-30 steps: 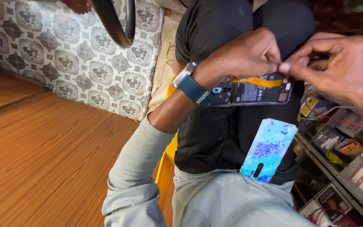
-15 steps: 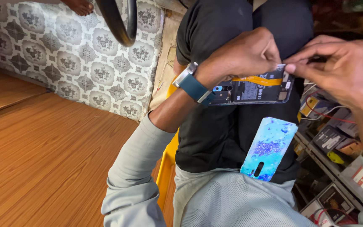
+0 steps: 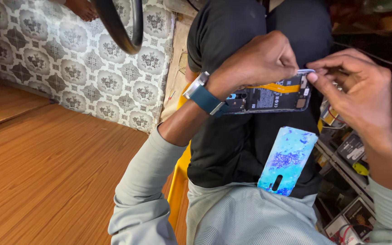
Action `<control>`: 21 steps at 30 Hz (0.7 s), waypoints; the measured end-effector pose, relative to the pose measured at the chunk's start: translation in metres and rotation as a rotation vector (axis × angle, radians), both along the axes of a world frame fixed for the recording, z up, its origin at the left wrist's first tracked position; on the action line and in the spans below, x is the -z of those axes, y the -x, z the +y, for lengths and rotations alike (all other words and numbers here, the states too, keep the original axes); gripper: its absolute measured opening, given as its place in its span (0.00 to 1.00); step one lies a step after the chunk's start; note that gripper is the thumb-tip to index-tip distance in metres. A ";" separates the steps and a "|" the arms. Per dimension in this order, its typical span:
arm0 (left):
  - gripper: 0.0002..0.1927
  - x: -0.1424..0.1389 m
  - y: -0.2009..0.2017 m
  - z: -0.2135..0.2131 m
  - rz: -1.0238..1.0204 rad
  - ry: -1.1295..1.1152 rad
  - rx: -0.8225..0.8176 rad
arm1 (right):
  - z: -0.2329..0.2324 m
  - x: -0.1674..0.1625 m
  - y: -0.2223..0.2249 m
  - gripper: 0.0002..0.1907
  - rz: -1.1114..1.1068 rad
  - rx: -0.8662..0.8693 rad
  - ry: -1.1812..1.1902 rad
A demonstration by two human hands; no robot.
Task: The person repairs a smartphone while seated, using a metal tool to pry open the back cover and separate the screen. They then apply adhesive from a tube along the edges of the phone's internal frame.
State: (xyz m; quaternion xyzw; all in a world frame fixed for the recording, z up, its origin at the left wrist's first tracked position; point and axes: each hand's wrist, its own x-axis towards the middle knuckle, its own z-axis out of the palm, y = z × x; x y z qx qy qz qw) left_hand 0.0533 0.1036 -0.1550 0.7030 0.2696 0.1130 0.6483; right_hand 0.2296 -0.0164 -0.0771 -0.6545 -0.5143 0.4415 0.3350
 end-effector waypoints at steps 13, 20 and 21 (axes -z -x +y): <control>0.12 -0.023 0.006 -0.043 -0.164 0.178 -0.191 | -0.004 -0.012 0.002 0.09 -0.023 0.133 -0.036; 0.12 -0.023 0.008 -0.058 -0.089 0.282 -0.217 | -0.017 -0.005 -0.015 0.08 -0.170 0.036 -0.032; 0.11 -0.024 0.008 -0.060 -0.106 0.280 -0.236 | -0.018 -0.003 -0.016 0.08 -0.156 0.021 -0.054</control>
